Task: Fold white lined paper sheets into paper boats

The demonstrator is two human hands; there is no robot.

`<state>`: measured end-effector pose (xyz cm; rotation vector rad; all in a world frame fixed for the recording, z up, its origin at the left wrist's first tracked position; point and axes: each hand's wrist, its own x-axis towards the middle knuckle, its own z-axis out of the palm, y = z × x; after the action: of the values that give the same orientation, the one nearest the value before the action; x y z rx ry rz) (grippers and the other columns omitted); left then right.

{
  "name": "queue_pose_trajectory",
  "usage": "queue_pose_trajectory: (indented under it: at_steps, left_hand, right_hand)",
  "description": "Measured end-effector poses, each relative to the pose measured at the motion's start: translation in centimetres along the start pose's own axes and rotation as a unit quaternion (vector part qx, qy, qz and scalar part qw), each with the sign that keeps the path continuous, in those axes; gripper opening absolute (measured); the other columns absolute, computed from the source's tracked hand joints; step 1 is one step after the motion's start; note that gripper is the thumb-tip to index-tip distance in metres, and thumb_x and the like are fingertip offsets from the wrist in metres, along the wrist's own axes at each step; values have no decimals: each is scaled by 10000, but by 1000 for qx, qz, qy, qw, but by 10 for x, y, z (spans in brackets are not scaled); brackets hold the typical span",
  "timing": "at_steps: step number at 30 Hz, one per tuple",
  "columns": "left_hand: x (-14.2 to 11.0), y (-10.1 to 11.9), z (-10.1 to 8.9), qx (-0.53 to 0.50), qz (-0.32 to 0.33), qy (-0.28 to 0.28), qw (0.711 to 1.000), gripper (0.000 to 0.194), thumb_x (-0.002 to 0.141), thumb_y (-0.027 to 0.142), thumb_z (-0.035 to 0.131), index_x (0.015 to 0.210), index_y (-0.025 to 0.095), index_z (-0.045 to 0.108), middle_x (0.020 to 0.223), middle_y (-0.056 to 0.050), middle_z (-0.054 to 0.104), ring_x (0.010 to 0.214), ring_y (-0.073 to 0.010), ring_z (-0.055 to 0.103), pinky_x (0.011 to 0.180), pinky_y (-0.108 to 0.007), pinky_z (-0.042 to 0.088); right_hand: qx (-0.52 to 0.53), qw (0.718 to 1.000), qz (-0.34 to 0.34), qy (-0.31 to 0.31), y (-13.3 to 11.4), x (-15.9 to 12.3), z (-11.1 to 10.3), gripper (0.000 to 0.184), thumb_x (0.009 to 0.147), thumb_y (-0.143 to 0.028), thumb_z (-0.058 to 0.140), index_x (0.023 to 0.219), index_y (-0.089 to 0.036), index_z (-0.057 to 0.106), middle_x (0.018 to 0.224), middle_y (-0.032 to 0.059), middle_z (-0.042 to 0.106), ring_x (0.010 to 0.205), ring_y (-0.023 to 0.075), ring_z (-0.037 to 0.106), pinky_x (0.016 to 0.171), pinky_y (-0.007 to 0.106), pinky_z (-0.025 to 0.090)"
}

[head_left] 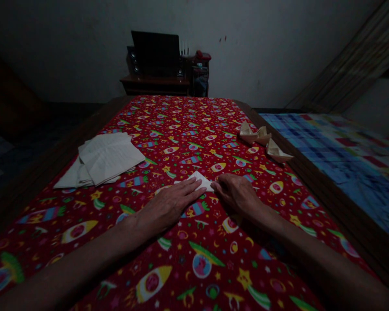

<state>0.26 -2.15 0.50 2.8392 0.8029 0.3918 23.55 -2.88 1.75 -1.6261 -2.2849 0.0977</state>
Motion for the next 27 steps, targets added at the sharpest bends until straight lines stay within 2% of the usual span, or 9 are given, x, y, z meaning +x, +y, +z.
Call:
queue_pose_trajectory:
  at_steps: [5, 8, 9, 11, 13, 15, 20, 27]
  left_hand:
    - [0, -1, 0, 11, 8, -2, 1000, 573, 868, 40, 359, 1399, 252, 325, 1466, -72, 337, 1362, -200, 273, 1069, -405, 355]
    - [2, 1, -1, 17, 6, -4, 1000, 599, 834, 6, 365, 1388, 232, 347, 1466, -85, 337, 1366, -205, 262, 1080, -405, 341]
    - [2, 2, -2, 16, 5, -5, 1000, 597, 830, 0, 362, 1383, 225, 355, 1467, -85, 335, 1368, -204, 255, 1084, -404, 336]
    - [4, 2, -2, 11, 3, -6, 1000, 581, 830, -3, 355, 1372, 204, 371, 1469, -88, 331, 1373, -199, 240, 1095, -403, 321]
    - [4, 2, -2, 4, 5, -9, 1000, 573, 825, -10, 349, 1364, 183, 378, 1469, -90, 328, 1376, -186, 230, 1109, -399, 297]
    - [2, 1, -3, 0, 10, -15, 1000, 596, 810, -18, 353, 1374, 175, 359, 1473, -89, 320, 1380, -175, 221, 1121, -399, 274]
    - [-11, -4, -9, 9, -2, -18, 1000, 634, 789, -13, 368, 1392, 176, 331, 1473, -84, 319, 1373, -181, 244, 1123, -413, 267]
    - [-29, -3, -17, 107, -64, -42, 991, 605, 777, 8, 368, 1368, 136, 381, 1454, -94, 350, 1355, -194, 292, 1112, -393, 272]
  right_hand:
    - [-26, 1000, 6, -2, 0, 0, 0, 303, 884, -334, 476, 633, -172, 529, 576, 7, 526, 496, 105, 407, 493, 237, 236]
    - [-82, 995, -9, 55, -6, -4, 1, 211, 876, -300, 502, 772, -151, 611, 724, 74, 631, 629, 166, 530, 542, 259, 341]
    - [-105, 990, -31, 84, -9, -6, 1, 179, 872, -264, 504, 867, -136, 630, 834, 111, 659, 729, 201, 567, 594, 282, 389]
    - [-134, 978, -111, 119, -18, -12, 4, 248, 867, -179, 481, 1070, -111, 607, 1078, 162, 640, 941, 259, 572, 730, 349, 447]
    - [-120, 966, -207, 96, -25, -19, 6, 339, 874, -135, 435, 1189, -99, 553, 1220, 165, 584, 1069, 260, 546, 838, 389, 462]
    - [-84, 965, -240, 69, -27, -25, 9, 358, 896, -149, 400, 1218, -70, 533, 1244, 161, 573, 1134, 241, 528, 921, 387, 463]
    - [-61, 975, -211, 21, -14, -37, 8, 389, 935, -235, 386, 1260, -64, 513, 1304, 137, 532, 1245, 237, 450, 1051, 390, 395]
    - [-75, 974, -203, 62, -14, -37, 6, 293, 916, -186, 406, 1097, -81, 611, 1179, 125, 624, 1129, 224, 554, 1001, 356, 443]
